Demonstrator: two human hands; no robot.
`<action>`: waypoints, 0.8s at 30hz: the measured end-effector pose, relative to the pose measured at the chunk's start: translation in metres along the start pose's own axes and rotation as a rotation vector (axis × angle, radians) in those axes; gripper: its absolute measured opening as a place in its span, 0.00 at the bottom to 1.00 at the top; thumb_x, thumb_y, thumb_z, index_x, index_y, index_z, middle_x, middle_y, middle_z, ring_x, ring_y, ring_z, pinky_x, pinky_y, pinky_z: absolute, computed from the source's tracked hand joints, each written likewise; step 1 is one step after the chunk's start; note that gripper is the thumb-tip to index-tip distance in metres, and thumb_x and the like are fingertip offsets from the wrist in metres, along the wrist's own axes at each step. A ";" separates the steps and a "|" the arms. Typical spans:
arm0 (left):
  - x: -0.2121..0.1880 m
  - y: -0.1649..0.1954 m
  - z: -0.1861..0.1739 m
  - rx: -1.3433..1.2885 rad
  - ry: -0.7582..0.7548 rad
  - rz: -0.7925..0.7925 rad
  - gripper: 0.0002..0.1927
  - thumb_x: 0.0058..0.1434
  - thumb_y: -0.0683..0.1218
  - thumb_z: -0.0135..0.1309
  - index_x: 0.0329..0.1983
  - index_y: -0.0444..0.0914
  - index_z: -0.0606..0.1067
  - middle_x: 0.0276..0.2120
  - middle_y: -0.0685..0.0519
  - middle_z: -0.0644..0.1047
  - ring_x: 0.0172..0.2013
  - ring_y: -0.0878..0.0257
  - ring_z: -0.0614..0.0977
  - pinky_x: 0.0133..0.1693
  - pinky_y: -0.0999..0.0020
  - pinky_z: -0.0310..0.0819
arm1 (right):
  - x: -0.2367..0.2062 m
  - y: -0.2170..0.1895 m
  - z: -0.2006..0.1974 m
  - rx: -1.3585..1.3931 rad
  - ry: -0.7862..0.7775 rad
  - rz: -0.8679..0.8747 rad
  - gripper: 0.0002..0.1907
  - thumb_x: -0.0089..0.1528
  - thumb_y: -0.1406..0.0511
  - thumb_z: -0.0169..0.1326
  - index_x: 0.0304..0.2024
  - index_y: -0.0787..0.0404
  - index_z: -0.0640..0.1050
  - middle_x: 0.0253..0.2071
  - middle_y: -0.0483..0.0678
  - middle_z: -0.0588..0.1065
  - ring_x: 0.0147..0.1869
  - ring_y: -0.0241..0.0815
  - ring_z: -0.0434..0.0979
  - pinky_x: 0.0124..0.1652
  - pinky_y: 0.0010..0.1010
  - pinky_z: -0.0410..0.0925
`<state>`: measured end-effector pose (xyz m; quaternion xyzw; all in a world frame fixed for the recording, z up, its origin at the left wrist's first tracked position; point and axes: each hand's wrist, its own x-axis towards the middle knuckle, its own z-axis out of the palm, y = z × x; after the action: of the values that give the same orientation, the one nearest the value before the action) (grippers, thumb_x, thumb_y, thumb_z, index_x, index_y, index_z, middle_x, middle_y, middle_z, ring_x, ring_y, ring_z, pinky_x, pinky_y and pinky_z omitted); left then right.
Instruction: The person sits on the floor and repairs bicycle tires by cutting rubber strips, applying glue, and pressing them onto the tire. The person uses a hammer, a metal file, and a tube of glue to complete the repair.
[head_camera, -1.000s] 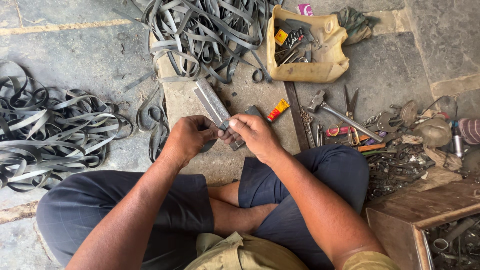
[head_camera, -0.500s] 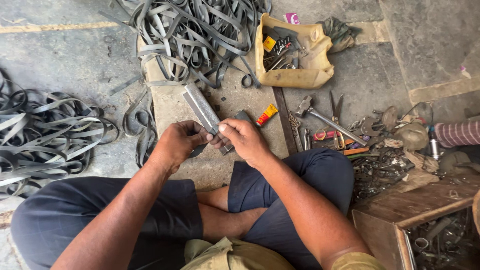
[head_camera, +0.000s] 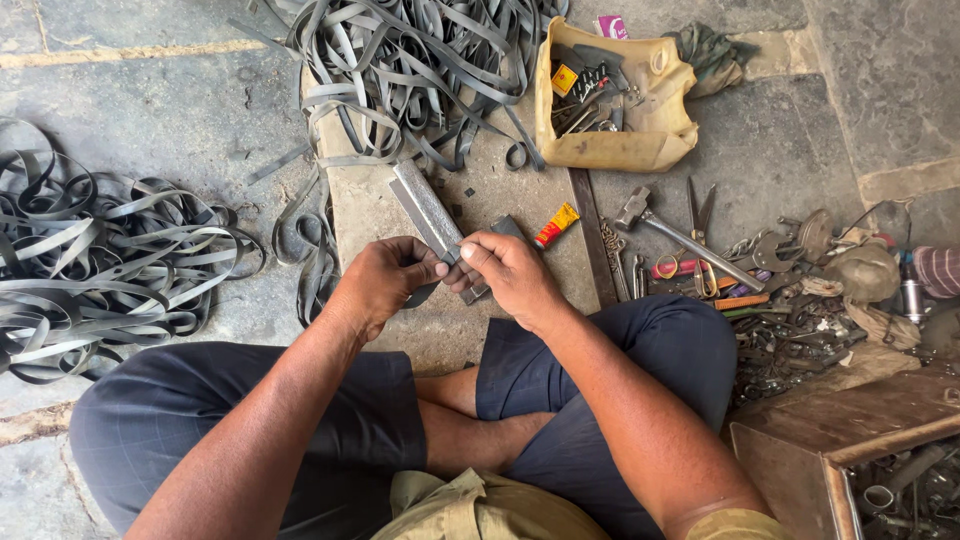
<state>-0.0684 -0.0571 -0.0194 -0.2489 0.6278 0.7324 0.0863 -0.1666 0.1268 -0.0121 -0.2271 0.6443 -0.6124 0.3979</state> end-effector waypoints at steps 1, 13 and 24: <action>0.000 0.000 0.000 0.000 -0.003 0.003 0.06 0.60 0.42 0.63 0.34 0.34 0.78 0.28 0.56 0.79 0.30 0.71 0.74 0.34 0.74 0.69 | 0.000 0.000 0.000 0.003 -0.001 0.002 0.16 0.73 0.62 0.43 0.47 0.69 0.77 0.39 0.51 0.81 0.41 0.37 0.83 0.44 0.28 0.77; -0.006 0.010 0.001 0.045 -0.018 -0.041 0.07 0.62 0.42 0.62 0.32 0.35 0.76 0.24 0.58 0.74 0.24 0.72 0.69 0.27 0.73 0.64 | 0.001 -0.002 0.001 0.102 0.058 0.079 0.23 0.73 0.56 0.40 0.49 0.68 0.78 0.35 0.52 0.81 0.38 0.39 0.83 0.41 0.31 0.77; -0.009 0.014 0.005 0.214 -0.022 0.012 0.07 0.61 0.43 0.62 0.33 0.34 0.78 0.25 0.56 0.77 0.27 0.70 0.72 0.31 0.70 0.69 | 0.000 -0.008 0.007 -0.064 0.055 0.068 0.08 0.67 0.67 0.54 0.42 0.67 0.78 0.35 0.47 0.81 0.35 0.33 0.80 0.37 0.26 0.75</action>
<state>-0.0676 -0.0536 -0.0028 -0.2264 0.7029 0.6645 0.1147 -0.1621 0.1214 -0.0038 -0.2010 0.6813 -0.5838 0.3932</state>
